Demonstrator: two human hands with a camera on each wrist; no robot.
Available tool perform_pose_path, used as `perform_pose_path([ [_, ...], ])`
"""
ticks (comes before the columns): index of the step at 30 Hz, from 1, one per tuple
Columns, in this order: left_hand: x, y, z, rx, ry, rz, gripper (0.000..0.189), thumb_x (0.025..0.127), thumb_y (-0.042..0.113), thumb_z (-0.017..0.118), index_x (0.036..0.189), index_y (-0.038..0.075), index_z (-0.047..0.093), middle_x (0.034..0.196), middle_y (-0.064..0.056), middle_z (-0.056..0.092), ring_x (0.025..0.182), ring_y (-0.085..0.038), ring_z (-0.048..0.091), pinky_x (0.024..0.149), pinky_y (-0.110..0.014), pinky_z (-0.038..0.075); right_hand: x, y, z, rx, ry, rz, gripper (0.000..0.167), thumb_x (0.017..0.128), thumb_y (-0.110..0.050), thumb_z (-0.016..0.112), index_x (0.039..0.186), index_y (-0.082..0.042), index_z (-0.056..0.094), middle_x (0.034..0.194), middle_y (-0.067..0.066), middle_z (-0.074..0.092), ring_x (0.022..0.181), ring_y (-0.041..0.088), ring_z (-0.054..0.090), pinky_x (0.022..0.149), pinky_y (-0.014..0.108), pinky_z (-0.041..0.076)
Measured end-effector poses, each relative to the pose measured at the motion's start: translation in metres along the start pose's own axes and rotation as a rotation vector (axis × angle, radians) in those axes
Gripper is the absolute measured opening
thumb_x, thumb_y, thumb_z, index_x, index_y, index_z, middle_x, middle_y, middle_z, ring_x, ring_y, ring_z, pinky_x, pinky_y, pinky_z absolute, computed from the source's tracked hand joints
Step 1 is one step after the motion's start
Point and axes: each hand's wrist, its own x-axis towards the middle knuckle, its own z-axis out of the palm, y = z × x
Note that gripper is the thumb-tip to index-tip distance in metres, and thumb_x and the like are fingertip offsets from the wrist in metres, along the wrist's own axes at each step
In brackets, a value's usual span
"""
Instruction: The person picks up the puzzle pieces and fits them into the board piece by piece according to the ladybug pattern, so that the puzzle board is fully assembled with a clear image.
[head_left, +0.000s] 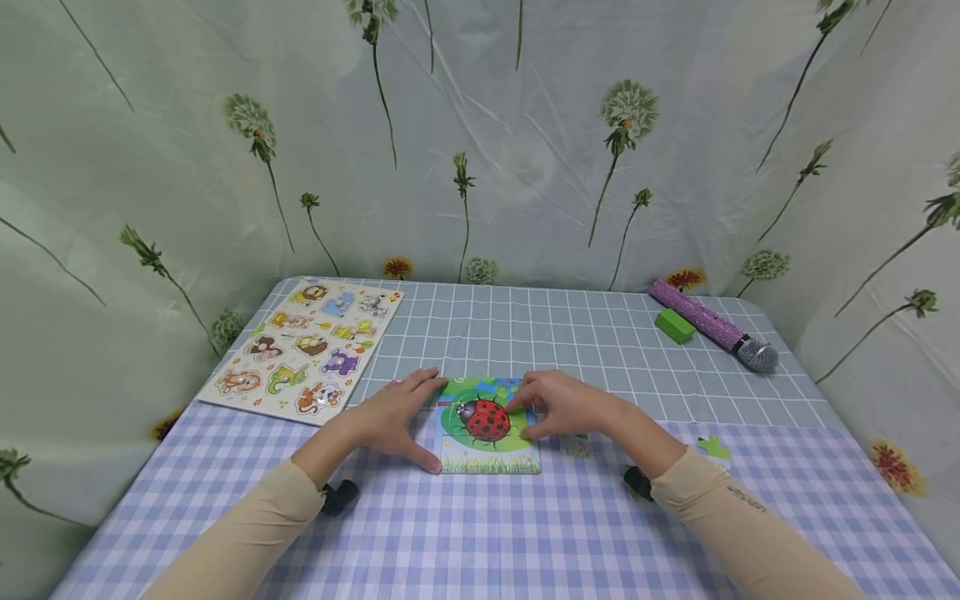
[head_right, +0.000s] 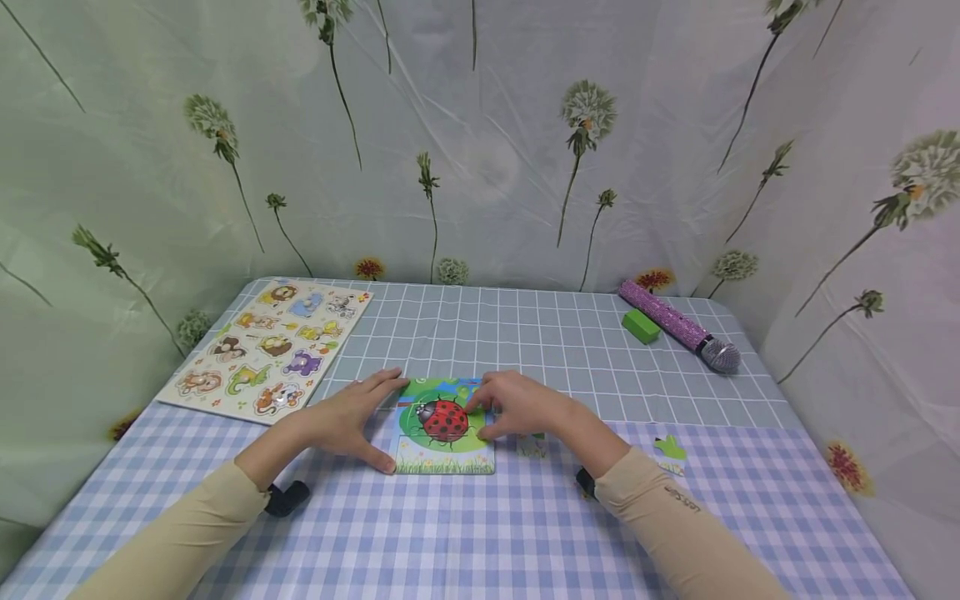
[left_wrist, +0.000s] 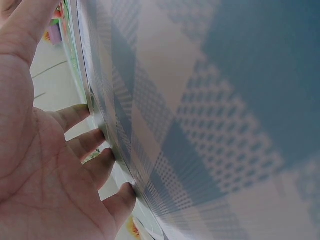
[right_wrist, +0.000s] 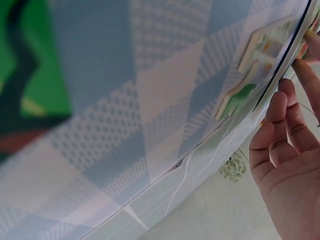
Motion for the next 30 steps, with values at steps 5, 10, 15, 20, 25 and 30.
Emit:
perform_pose_path([
  [5,0.000,0.001,0.000,0.001,-0.002,-0.002,0.133,0.071,0.065,0.094,0.171,0.010,0.026,0.180,-0.018,0.016,0.166,-0.042,0.021,0.132,-0.071,0.019,-0.003,0.001,-0.003,0.015,-0.008,-0.011,0.036,0.093,-0.025,0.084,0.127,-0.012,0.080,0.108,-0.001,0.070,0.095,0.011,0.063,0.084,0.027,0.057],
  [10,0.001,0.000,0.000,0.004,-0.006,-0.003,0.133,0.071,0.065,0.094,0.171,0.011,0.026,0.181,-0.018,0.016,0.166,-0.043,0.020,0.132,-0.071,0.018,-0.015,0.004,-0.009,0.015,0.020,-0.002,0.035,0.096,-0.025,0.080,0.128,-0.011,0.078,0.109,0.003,0.071,0.098,0.015,0.066,0.085,0.030,0.059],
  [15,0.001,0.001,-0.001,0.006,-0.005,0.000,0.133,0.071,0.065,0.094,0.171,0.010,0.026,0.180,-0.018,0.016,0.166,-0.043,0.021,0.132,-0.072,0.018,-0.032,0.008,-0.015,0.017,0.026,0.069,0.037,0.097,-0.028,0.080,0.129,-0.011,0.077,0.108,0.001,0.071,0.098,0.016,0.064,0.085,0.032,0.058],
  [20,0.001,0.000,0.000,0.007,-0.005,-0.002,0.132,0.071,0.066,0.094,0.171,0.011,0.026,0.180,-0.018,0.017,0.166,-0.044,0.021,0.132,-0.072,0.019,-0.048,0.010,-0.019,0.015,0.025,0.139,0.043,0.094,-0.030,0.084,0.132,-0.012,0.076,0.108,-0.001,0.070,0.097,0.014,0.064,0.083,0.031,0.056],
  [25,0.002,-0.001,0.001,0.000,-0.003,-0.001,0.132,0.071,0.065,0.094,0.170,0.011,0.027,0.180,-0.018,0.017,0.165,-0.045,0.023,0.131,-0.073,0.019,-0.062,0.010,-0.020,0.017,0.028,0.172,0.049,0.091,-0.032,0.086,0.133,-0.010,0.075,0.108,0.000,0.070,0.096,0.014,0.064,0.081,0.028,0.055],
  [30,0.002,-0.001,0.002,-0.004,-0.004,-0.002,0.132,0.071,0.065,0.094,0.170,0.010,0.027,0.180,-0.018,0.017,0.165,-0.045,0.023,0.131,-0.072,0.019,-0.073,0.012,-0.018,0.060,0.034,0.199,0.053,0.090,-0.035,0.088,0.135,-0.012,0.074,0.103,-0.002,0.068,0.093,0.012,0.060,0.078,0.026,0.050],
])
